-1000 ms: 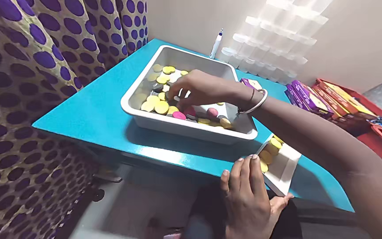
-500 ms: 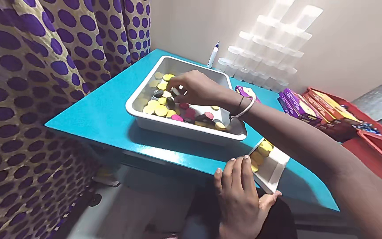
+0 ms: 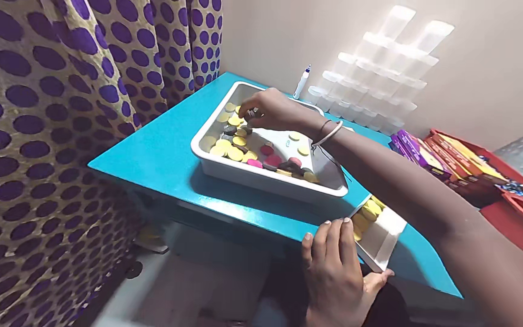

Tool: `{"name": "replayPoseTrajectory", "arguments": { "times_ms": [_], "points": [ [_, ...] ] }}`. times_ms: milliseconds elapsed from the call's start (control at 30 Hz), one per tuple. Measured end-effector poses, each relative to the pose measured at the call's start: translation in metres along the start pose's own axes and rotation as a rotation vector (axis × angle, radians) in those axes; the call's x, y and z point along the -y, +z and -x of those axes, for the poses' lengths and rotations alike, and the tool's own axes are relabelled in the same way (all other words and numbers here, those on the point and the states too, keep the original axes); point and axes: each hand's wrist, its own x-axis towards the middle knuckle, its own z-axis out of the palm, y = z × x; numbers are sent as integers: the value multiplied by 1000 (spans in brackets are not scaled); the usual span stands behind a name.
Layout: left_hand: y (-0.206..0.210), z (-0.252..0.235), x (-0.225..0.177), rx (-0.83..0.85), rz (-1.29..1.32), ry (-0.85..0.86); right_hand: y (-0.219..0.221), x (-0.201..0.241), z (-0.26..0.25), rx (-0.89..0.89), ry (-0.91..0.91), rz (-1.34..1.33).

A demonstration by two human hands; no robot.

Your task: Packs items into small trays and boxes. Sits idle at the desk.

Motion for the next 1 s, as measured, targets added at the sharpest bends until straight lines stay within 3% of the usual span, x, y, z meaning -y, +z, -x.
{"name": "replayPoseTrajectory", "arguments": {
  "times_ms": [133, 333, 467, 567, 733, 1000],
  "points": [
    [0, 1, 1, 7, -9, 11, 12, -10, -13, 170, 1, -10],
    [3, 2, -1, 4, -7, 1, 9, -10, 2, 213, 32, 78],
    [2, 2, 0, 5, 14, -2, -14, 5, 13, 97, 52, -128],
    [3, 3, 0, 10, -3, 0, -14, 26, 16, 153, -66, -317],
    [0, 2, 0, 5, 3, 3, 8, 39, 17, 165, -163, -214],
    [1, 1, 0, 6, 1, 7, 3, 18, -16, -7, 8, -54]
  ]
}}
